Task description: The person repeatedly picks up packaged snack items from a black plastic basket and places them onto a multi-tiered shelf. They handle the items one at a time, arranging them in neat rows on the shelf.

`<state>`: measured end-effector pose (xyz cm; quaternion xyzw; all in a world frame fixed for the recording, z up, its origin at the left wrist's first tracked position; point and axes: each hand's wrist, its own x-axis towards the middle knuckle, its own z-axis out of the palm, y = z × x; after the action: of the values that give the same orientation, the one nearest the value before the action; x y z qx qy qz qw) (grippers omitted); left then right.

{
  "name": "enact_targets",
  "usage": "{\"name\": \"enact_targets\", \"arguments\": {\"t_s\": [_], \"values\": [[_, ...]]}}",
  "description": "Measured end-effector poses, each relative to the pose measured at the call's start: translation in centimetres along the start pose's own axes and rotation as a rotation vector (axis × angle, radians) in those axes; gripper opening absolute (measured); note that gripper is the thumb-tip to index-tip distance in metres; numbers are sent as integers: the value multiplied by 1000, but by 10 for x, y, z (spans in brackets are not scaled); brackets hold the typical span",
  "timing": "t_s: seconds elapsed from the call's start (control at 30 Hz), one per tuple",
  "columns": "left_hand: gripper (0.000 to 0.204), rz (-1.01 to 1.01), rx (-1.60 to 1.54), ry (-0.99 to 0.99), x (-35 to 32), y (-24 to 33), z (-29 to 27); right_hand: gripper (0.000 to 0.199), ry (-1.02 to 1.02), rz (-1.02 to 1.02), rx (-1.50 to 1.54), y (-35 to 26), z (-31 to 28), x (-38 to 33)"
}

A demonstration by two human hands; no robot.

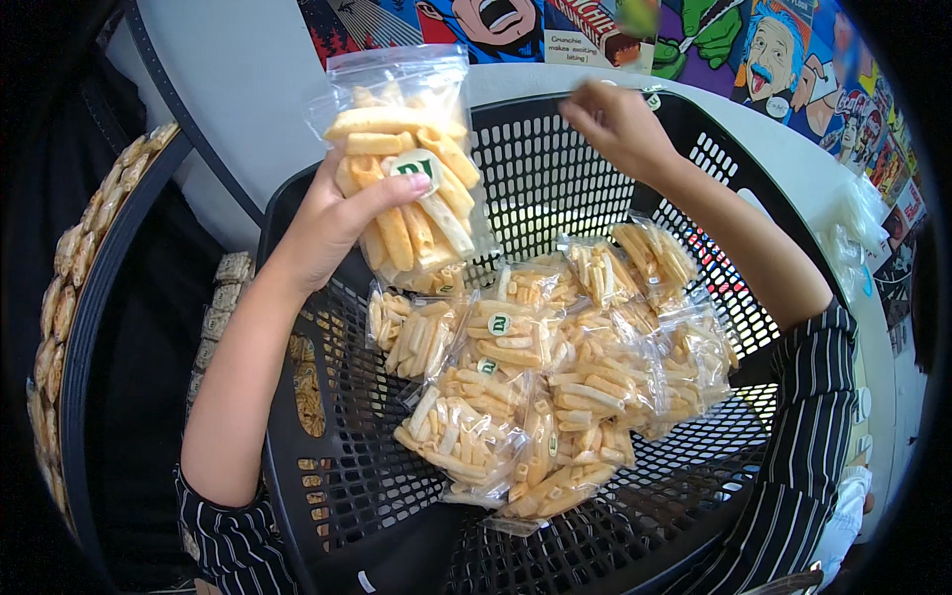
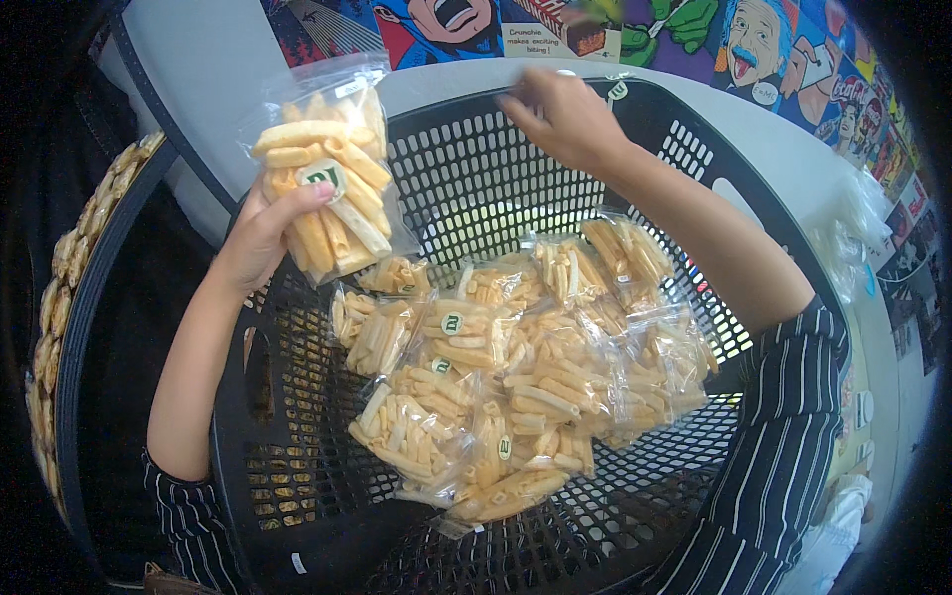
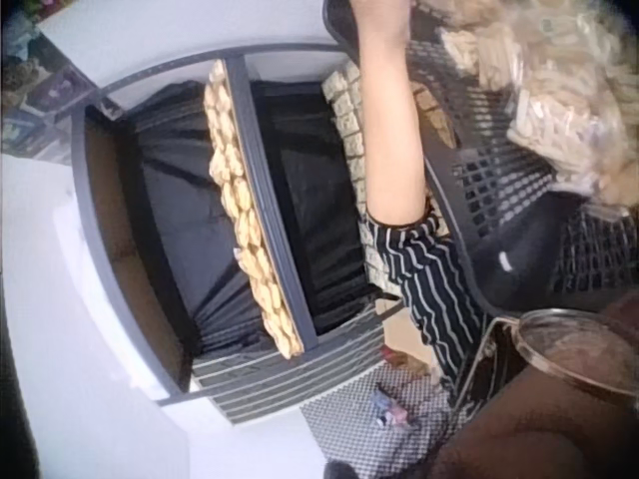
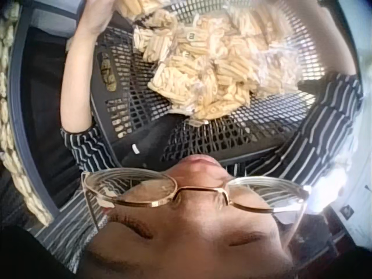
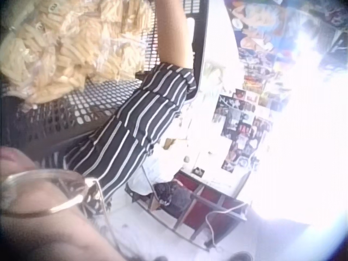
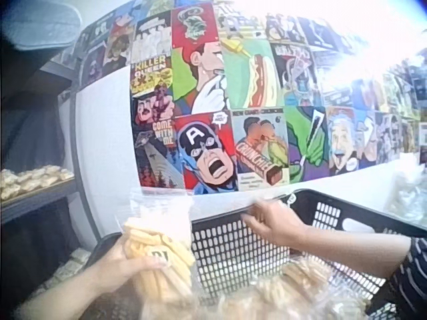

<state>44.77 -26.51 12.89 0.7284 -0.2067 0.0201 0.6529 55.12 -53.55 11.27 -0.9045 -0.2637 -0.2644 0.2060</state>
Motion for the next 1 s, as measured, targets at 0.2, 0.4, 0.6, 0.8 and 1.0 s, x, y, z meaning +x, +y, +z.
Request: {"name": "enact_targets", "arguments": {"t_s": [0.2, 0.4, 0.6, 0.8, 1.0], "values": [[50, 0, 9, -60, 1, 0, 1, 70, -924, 399, -732, 92, 35, -81], [50, 0, 40, -50, -3, 2, -4, 41, -968, 632, -424, 100, 16, -64], [50, -31, -96, -14, 2, 3, -5, 34, -836, 526, 422, 92, -30, -14], [51, -43, -154, -61, 0, 8, -6, 44, -721, 266, 662, 33, -37, 5], [57, -66, -195, -102, -9, 13, -10, 42, -450, 185, 975, -33, -25, 14]]}}
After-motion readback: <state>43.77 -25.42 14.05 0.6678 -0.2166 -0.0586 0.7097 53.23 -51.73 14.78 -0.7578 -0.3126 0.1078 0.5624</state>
